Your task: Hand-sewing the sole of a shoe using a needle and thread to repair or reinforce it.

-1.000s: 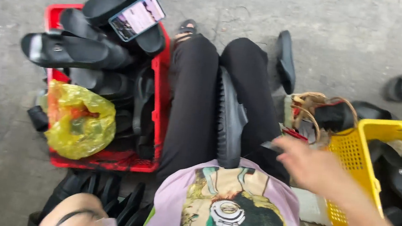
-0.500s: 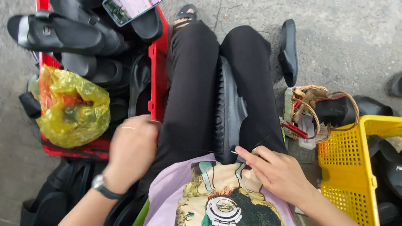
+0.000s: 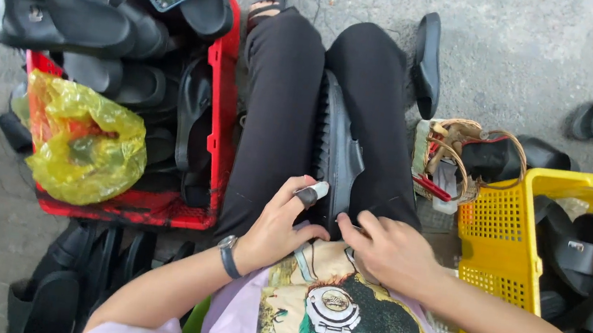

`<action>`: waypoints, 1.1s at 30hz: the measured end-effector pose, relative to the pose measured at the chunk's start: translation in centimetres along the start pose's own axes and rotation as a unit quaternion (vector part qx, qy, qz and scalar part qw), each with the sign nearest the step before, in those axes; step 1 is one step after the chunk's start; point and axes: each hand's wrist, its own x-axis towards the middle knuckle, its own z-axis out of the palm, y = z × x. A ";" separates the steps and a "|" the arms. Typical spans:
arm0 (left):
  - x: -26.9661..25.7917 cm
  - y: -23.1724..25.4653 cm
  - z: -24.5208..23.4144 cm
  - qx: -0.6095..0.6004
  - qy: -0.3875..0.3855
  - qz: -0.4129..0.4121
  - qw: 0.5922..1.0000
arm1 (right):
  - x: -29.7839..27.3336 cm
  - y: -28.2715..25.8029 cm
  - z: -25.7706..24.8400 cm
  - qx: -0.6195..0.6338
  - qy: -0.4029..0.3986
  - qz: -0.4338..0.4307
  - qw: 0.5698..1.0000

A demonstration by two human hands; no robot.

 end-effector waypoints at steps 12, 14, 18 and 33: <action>-1.4 2.8 -1.9 -0.047 -0.045 0.022 0.998 | -0.8 -0.8 0.8 0.244 0.131 0.130 0.952; -1.7 3.3 -2.5 -0.369 -0.126 -0.082 0.917 | -0.5 -0.7 0.2 0.253 0.108 0.130 0.953; -1.7 0.7 -0.4 -0.333 -0.056 -0.102 0.936 | 0.7 -1.0 0.6 0.262 0.184 0.151 0.935; -1.4 0.6 2.4 0.106 0.003 0.211 0.972 | -0.7 2.2 -7.4 0.261 -0.107 0.099 0.954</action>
